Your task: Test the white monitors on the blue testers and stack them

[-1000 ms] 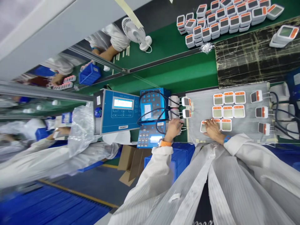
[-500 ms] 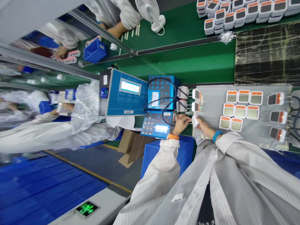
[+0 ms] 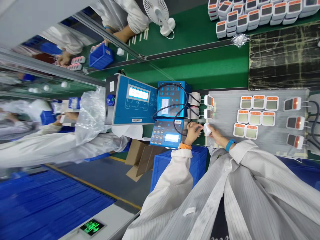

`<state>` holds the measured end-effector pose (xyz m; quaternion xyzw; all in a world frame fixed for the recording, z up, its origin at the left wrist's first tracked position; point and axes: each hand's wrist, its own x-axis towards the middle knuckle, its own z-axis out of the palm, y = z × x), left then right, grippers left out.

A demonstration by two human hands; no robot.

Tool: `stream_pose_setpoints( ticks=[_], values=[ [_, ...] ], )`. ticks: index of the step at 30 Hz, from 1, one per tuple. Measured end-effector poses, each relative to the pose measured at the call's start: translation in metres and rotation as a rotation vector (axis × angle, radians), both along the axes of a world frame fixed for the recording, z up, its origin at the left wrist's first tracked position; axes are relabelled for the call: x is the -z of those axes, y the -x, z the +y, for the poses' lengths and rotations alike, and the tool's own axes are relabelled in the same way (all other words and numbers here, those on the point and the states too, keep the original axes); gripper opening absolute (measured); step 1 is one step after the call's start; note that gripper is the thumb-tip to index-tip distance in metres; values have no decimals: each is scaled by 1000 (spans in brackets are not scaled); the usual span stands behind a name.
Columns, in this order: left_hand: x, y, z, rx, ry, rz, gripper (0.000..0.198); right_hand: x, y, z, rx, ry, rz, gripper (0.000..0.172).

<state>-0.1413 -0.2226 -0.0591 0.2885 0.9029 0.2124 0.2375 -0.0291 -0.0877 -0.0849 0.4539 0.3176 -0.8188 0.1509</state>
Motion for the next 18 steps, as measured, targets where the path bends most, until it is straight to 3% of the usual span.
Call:
stream_pose_setpoints(
  ticks=[9,14,18],
  values=[
    [1,-1,6,9,16,52,14,13,0,-10,-22,-141,7,34],
    [-10,-11,-2,80,15,144,18,14,-2,-9,6,-124,-14,34],
    [-15,-23,-9,106,56,100,13,13,-2,-7,4,-118,-20,33]
  ],
)
